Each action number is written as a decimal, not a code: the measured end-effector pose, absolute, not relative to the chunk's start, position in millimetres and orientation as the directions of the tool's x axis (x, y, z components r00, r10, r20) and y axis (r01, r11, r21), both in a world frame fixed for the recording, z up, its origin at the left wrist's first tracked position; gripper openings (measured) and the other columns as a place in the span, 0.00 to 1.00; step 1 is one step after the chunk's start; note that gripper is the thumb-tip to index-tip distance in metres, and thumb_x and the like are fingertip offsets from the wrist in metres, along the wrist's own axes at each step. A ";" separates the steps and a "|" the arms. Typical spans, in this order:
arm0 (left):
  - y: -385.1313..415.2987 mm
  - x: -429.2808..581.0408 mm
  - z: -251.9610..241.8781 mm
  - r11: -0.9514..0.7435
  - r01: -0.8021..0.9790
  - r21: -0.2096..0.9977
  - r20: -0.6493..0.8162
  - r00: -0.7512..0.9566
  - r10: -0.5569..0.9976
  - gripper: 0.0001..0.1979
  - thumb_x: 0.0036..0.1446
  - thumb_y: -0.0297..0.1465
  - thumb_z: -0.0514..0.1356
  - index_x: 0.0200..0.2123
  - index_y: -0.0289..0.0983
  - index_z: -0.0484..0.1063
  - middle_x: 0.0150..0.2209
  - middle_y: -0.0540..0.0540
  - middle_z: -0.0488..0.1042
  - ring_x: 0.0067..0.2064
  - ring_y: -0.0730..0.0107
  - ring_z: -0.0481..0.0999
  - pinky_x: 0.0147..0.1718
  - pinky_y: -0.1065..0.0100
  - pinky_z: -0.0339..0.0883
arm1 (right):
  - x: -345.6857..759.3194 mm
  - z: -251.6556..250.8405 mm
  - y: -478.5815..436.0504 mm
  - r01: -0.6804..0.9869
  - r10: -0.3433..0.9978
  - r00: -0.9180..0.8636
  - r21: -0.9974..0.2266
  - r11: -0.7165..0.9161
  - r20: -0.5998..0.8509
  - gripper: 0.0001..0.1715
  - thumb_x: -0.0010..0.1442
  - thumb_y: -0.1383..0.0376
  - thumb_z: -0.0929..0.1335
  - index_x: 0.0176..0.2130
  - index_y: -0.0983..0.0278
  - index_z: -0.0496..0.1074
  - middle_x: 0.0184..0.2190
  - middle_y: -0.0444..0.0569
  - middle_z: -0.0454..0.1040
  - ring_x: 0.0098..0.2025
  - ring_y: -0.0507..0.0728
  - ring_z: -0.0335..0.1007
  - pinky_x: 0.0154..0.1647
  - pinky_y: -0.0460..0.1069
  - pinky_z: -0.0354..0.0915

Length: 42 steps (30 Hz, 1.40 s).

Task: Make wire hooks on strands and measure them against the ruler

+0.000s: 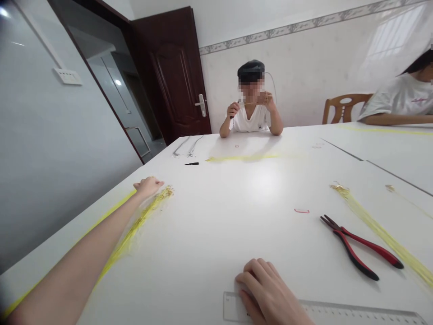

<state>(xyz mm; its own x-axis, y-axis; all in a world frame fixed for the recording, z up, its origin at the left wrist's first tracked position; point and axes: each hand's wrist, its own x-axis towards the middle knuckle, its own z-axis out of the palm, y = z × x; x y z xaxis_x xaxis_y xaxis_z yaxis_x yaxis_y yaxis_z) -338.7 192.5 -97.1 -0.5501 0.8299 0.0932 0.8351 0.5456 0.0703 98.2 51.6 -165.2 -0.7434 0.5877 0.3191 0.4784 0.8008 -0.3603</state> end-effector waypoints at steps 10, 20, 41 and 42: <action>206.4 -332.0 -106.7 0.534 0.845 0.030 -0.016 -0.534 0.845 0.15 0.59 0.34 0.57 0.49 0.34 0.67 0.48 0.41 0.70 0.46 0.60 0.72 0.43 0.53 0.69 | 99.0 -161.3 50.7 0.495 0.585 -0.749 -0.322 0.807 0.312 0.09 0.59 0.70 0.60 0.38 0.61 0.66 0.34 0.50 0.69 0.35 0.54 0.67 0.35 0.50 0.69; 197.3 -340.3 -107.9 0.579 0.794 0.185 -0.008 -0.588 0.809 0.15 0.59 0.34 0.57 0.48 0.34 0.68 0.47 0.42 0.71 0.45 0.60 0.73 0.42 0.55 0.70 | 97.6 -161.6 51.9 0.504 0.597 -0.751 -0.338 0.795 0.282 0.09 0.59 0.70 0.60 0.38 0.61 0.67 0.34 0.51 0.69 0.36 0.55 0.66 0.36 0.51 0.69; 167.3 -343.0 -87.1 0.254 0.697 0.671 0.233 -0.523 0.820 0.14 0.60 0.34 0.57 0.47 0.34 0.68 0.46 0.42 0.71 0.43 0.63 0.73 0.41 0.57 0.70 | 100.8 -165.9 49.1 0.479 0.594 -0.740 -0.372 0.795 0.317 0.09 0.60 0.70 0.59 0.38 0.61 0.66 0.34 0.50 0.68 0.35 0.54 0.65 0.35 0.51 0.67; 164.5 -340.4 -83.7 0.234 0.697 0.678 0.249 -0.518 0.818 0.14 0.60 0.34 0.57 0.47 0.34 0.68 0.46 0.42 0.71 0.43 0.62 0.73 0.41 0.57 0.70 | 100.9 -165.9 48.3 0.479 0.598 -0.738 -0.380 0.791 0.312 0.09 0.60 0.69 0.59 0.38 0.60 0.66 0.35 0.50 0.68 0.36 0.54 0.65 0.36 0.51 0.67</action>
<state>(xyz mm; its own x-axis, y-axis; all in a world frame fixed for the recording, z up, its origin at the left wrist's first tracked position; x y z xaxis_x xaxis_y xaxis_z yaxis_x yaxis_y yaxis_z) -340.4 164.5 -83.7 -0.5178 0.8184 0.2493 0.6967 0.2343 0.6780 100.9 48.3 -165.9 -0.7384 0.5977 0.3123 0.4794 0.7909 -0.3804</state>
